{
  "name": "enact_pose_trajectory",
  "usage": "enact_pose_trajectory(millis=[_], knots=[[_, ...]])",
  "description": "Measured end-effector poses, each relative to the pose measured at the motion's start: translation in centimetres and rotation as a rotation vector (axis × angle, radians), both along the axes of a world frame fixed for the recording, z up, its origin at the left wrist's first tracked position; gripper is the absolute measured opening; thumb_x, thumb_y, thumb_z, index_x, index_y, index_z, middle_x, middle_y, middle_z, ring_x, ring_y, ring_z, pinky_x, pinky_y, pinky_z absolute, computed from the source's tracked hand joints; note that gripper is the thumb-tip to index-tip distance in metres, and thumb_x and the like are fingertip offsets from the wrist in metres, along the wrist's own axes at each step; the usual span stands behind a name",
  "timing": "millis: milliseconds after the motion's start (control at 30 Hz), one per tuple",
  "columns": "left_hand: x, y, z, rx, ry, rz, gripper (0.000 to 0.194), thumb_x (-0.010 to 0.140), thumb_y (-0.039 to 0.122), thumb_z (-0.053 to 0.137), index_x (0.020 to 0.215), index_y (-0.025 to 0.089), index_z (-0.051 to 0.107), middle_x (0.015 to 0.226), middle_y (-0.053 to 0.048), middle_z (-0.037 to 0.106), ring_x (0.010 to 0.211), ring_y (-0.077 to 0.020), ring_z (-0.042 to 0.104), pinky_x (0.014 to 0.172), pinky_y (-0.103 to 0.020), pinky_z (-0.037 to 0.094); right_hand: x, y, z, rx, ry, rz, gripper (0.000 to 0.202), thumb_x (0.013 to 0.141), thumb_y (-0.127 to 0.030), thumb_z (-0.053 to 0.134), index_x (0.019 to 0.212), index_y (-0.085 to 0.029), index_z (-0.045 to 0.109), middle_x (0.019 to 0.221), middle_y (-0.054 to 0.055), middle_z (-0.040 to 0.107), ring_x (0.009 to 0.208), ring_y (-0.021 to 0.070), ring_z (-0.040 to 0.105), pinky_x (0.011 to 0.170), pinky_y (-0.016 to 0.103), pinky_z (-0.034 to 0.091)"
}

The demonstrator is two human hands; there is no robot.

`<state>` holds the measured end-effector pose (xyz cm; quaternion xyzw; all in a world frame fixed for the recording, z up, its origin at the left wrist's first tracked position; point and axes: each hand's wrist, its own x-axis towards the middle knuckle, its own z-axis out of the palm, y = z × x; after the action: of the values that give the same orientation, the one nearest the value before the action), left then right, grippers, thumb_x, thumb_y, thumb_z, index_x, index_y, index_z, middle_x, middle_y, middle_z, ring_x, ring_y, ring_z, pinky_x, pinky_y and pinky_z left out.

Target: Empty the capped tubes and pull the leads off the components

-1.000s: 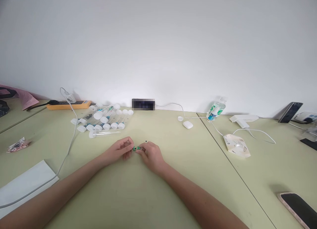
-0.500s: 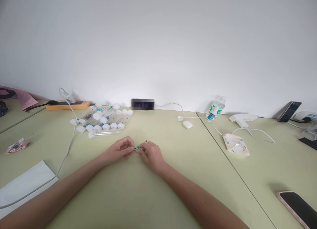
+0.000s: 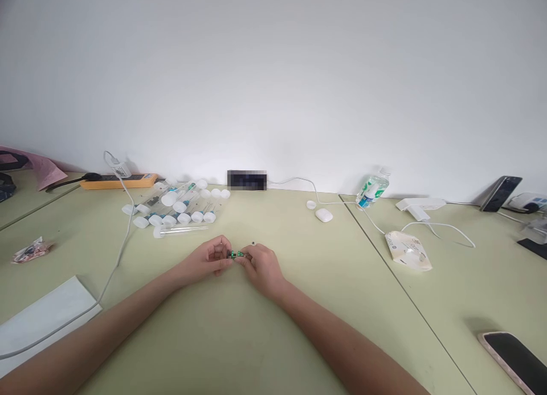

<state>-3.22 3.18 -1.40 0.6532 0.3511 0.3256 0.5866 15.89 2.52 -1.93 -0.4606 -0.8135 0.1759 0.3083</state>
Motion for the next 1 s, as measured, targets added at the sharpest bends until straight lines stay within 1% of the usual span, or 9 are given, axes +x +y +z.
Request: enact_pose_trajectory(millis=[100,167,300,367,533,700,800,867,1000], knots=[[0.03,-0.03,0.11,0.002,-0.006,0.002,0.023,0.08,0.04,0.051,0.085,0.018,0.046,0.064,0.004,0.047,0.056,-0.0086,0.047,0.053,-0.023,0.039,-0.01,-0.01,-0.05,0.002,0.004,0.005,0.016,0.085,-0.03,0.048,0.083,-0.019,0.059,0.067,0.002,0.057,0.063,0.0138,0.05,0.056,0.024,0.038],[0.01,-0.06,0.2,0.02,-0.016,-0.015,0.021,0.082,0.039,0.048,0.085,0.019,0.045,0.065,0.004,0.047,0.057,-0.0087,0.047,0.054,-0.022,0.039,-0.02,-0.01,-0.07,0.002,0.001,0.008,0.016,0.085,-0.03,0.048,0.082,-0.019,0.059,0.066,0.002,0.057,0.063,0.0138,0.05,0.057,0.024,0.038],[-0.1,-0.05,0.2,0.05,-0.007,-0.053,0.02,0.078,0.034,0.056,0.084,0.019,0.045,0.067,0.004,0.046,0.056,-0.0069,0.045,0.054,-0.02,0.036,-0.02,-0.02,-0.1,0.002,-0.013,0.009,0.016,0.084,-0.031,0.049,0.082,-0.019,0.059,0.066,0.002,0.057,0.063,0.0136,0.049,0.057,0.024,0.038],[-0.1,-0.05,0.18,0.038,-0.004,-0.052,0.022,0.077,0.035,0.058,0.084,0.019,0.044,0.066,0.005,0.046,0.055,-0.0069,0.044,0.053,-0.02,0.036,-0.02,-0.04,-0.08,0.0,-0.009,0.011,0.016,0.084,-0.03,0.049,0.083,-0.019,0.059,0.067,0.002,0.057,0.063,0.0135,0.049,0.057,0.024,0.038],[0.07,-0.17,0.45,0.002,-0.01,-0.016,0.024,0.083,0.042,0.045,0.083,0.018,0.045,0.066,0.002,0.05,0.057,-0.0092,0.047,0.053,-0.023,0.039,-0.06,-0.07,-0.02,-0.01,0.004,0.018,0.013,0.084,-0.028,0.05,0.083,-0.019,0.059,0.066,0.002,0.056,0.062,0.0132,0.049,0.057,0.024,0.038],[0.03,-0.22,0.51,0.033,0.004,0.009,0.023,0.077,0.038,0.057,0.084,0.018,0.046,0.067,0.004,0.049,0.056,-0.0075,0.046,0.055,-0.022,0.039,-0.08,-0.03,-0.03,-0.012,-0.006,-0.003,0.013,0.083,-0.028,0.051,0.082,-0.019,0.059,0.065,0.001,0.055,0.062,0.0133,0.048,0.056,0.024,0.038],[-0.01,-0.21,0.46,0.007,0.017,0.006,0.022,0.081,0.04,0.05,0.083,0.018,0.046,0.063,0.004,0.048,0.054,-0.0081,0.046,0.053,-0.022,0.038,-0.06,-0.06,-0.01,-0.017,-0.001,0.013,0.013,0.084,-0.028,0.05,0.082,-0.019,0.059,0.066,0.001,0.056,0.062,0.0131,0.048,0.057,0.024,0.038],[0.01,-0.2,0.43,0.012,0.017,0.009,0.021,0.081,0.039,0.049,0.082,0.018,0.046,0.064,0.004,0.048,0.054,-0.008,0.046,0.052,-0.021,0.038,-0.04,-0.08,0.01,-0.014,0.001,0.013,0.013,0.084,-0.028,0.05,0.083,-0.019,0.06,0.067,0.001,0.056,0.063,0.0131,0.048,0.057,0.024,0.038],[0.05,-0.13,0.36,0.048,0.008,0.015,0.023,0.074,0.034,0.06,0.083,0.018,0.047,0.071,0.003,0.05,0.057,-0.007,0.046,0.055,-0.021,0.039,-0.02,-0.08,0.03,-0.009,-0.006,-0.001,0.014,0.084,-0.029,0.05,0.083,-0.019,0.059,0.066,0.001,0.056,0.063,0.0135,0.048,0.056,0.024,0.038]])
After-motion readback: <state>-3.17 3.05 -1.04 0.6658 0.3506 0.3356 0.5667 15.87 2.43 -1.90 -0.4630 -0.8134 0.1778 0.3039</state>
